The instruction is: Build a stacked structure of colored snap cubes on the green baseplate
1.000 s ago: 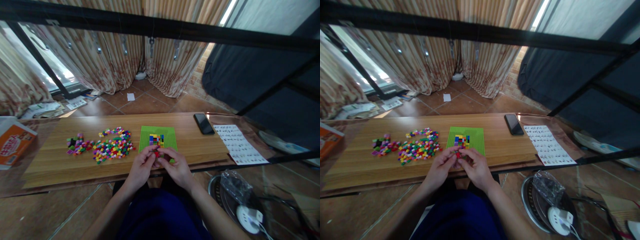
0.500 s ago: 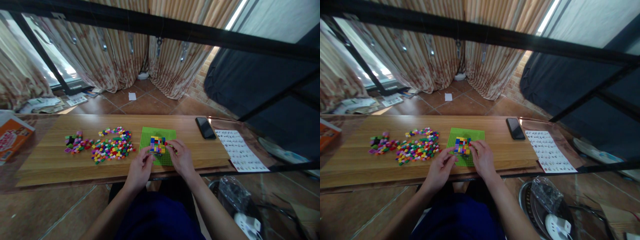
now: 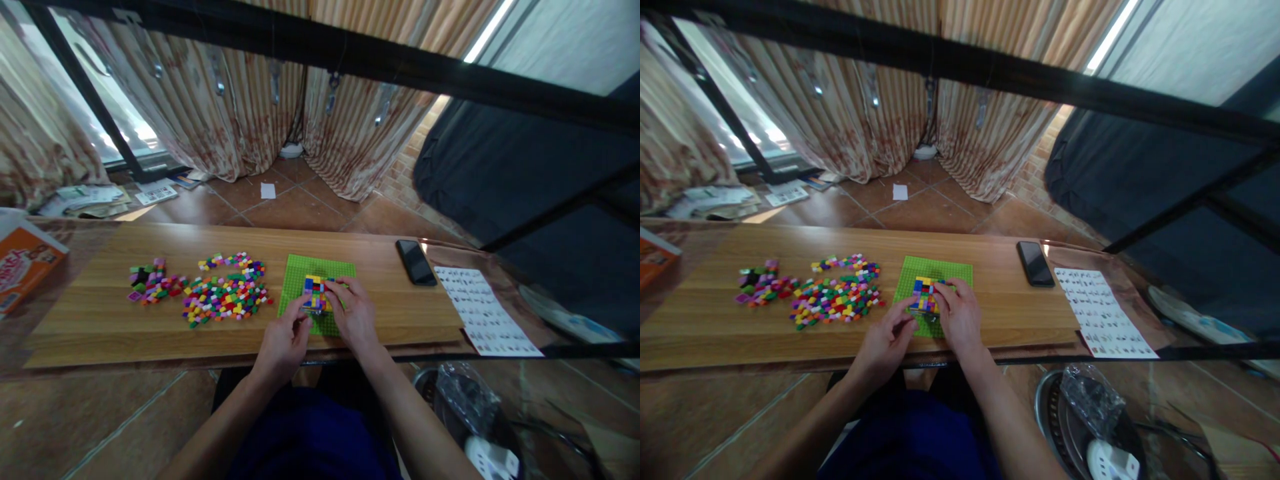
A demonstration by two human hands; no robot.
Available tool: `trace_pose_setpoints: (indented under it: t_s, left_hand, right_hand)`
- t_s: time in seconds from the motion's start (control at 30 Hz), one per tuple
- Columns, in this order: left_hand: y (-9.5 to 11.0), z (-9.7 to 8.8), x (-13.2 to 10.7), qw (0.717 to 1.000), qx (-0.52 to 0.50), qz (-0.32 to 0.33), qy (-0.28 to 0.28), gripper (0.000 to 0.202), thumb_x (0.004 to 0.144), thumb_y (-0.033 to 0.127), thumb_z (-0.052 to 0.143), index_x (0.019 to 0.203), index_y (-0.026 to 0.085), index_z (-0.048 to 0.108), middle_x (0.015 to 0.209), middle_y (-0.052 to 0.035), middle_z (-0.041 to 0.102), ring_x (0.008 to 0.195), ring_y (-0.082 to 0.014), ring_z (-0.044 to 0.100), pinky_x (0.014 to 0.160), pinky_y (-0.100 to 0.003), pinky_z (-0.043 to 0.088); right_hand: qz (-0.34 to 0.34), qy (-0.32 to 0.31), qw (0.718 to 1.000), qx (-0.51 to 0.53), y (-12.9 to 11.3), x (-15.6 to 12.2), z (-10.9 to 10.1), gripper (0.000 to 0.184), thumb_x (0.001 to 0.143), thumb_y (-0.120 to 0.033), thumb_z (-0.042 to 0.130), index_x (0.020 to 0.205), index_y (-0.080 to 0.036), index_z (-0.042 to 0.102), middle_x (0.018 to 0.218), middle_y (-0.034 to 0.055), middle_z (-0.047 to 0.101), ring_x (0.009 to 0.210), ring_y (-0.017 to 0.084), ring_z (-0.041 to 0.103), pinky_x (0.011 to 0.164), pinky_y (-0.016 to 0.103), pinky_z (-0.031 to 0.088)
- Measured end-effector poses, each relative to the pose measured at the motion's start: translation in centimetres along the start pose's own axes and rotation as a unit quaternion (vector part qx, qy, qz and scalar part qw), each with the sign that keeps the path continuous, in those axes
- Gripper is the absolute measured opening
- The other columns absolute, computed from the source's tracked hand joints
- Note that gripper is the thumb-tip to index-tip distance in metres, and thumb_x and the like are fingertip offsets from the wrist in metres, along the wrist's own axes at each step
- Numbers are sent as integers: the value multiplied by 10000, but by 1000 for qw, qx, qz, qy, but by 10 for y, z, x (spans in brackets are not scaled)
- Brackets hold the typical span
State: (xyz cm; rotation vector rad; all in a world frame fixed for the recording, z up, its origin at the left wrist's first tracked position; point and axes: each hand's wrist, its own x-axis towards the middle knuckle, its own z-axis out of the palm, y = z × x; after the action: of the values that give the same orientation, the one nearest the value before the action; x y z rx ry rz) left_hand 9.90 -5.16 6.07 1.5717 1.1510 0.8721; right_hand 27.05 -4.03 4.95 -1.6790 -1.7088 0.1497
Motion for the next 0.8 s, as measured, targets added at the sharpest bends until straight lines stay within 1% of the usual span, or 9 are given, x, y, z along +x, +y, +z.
trace_pose_setpoints:
  t_s: [0.07, 0.2, 0.3, 0.37, 0.43, 0.53, 0.67, 0.8]
  left_hand:
    - [0, 0, 0, 1000, -2, -1, 2, 447, 852, 270, 525, 1295, 214, 542, 759, -7, 661, 599, -144, 570, 597, -242, 418]
    - [1, 1, 0, 1000, -9, 3, 5, 446, 852, 260, 526, 1295, 213, 543, 771, -10, 676, 654, -153, 601, 646, -244, 428]
    - [0, 0, -1, 1000, 4, 8, 5, 442, 860, 260, 519, 1299, 212, 537, 795, -12, 683, 672, -150, 606, 656, -242, 431]
    - [-1, 0, -2, 1000, 18, 11, -1, 440, 872, 267, 507, 1309, 215, 527, 807, -11, 682, 661, -142, 601, 645, -238, 431]
    - [-1, -1, -2, 999, 29, 15, -6, 442, 882, 270, 496, 1320, 214, 512, 809, -8, 679, 647, -133, 594, 634, -234, 429]
    - [-2, -1, -1, 999, 38, 13, -9, 440, 885, 258, 484, 1322, 206, 499, 798, 0, 672, 610, -119, 570, 609, -227, 420]
    - [-3, 0, -1, 999, 49, 13, -15, 432, 891, 250, 475, 1321, 211, 487, 816, 1, 674, 613, -112, 571, 599, -220, 417]
    - [-6, 0, -1, 998, 50, 18, -16, 432, 896, 232, 469, 1328, 214, 472, 795, 8, 660, 642, -116, 581, 623, -221, 428]
  right_hand:
    - [6, 3, 1000, 10, 0, 0, 0, 246, 925, -306, 530, 1081, -253, 712, 1131, 82, 612, 998, 183, 603, 886, 330, 509]
    - [29, 11, 998, 55, -2, -2, -2, 245, 898, -322, 568, 1078, -242, 712, 1138, 88, 621, 1013, 191, 608, 887, 341, 508]
    - [63, 27, 989, 129, -1, -5, -3, 253, 877, -338, 579, 1054, -219, 714, 1104, 92, 642, 965, 182, 624, 803, 314, 524]
    - [106, 47, 977, 177, 2, -6, -1, 283, 874, -357, 561, 1043, -188, 712, 1069, 99, 665, 903, 174, 636, 748, 298, 524]
    - [169, 62, 958, 223, 5, -6, 4, 330, 861, -388, 555, 1046, -159, 705, 1034, 103, 692, 848, 172, 643, 725, 299, 521]
    - [257, 58, 918, 298, 5, -2, 12, 395, 800, -429, 608, 1056, -140, 695, 1010, 100, 713, 827, 177, 647, 724, 304, 519]
    - [298, 66, 869, 389, -1, 4, 21, 413, 688, -404, 716, 1007, -143, 698, 950, 70, 718, 804, 163, 642, 752, 302, 517]
    - [345, 71, 827, 438, -6, 8, 22, 421, 612, -377, 769, 962, -154, 697, 899, 46, 716, 754, 155, 638, 713, 300, 524]
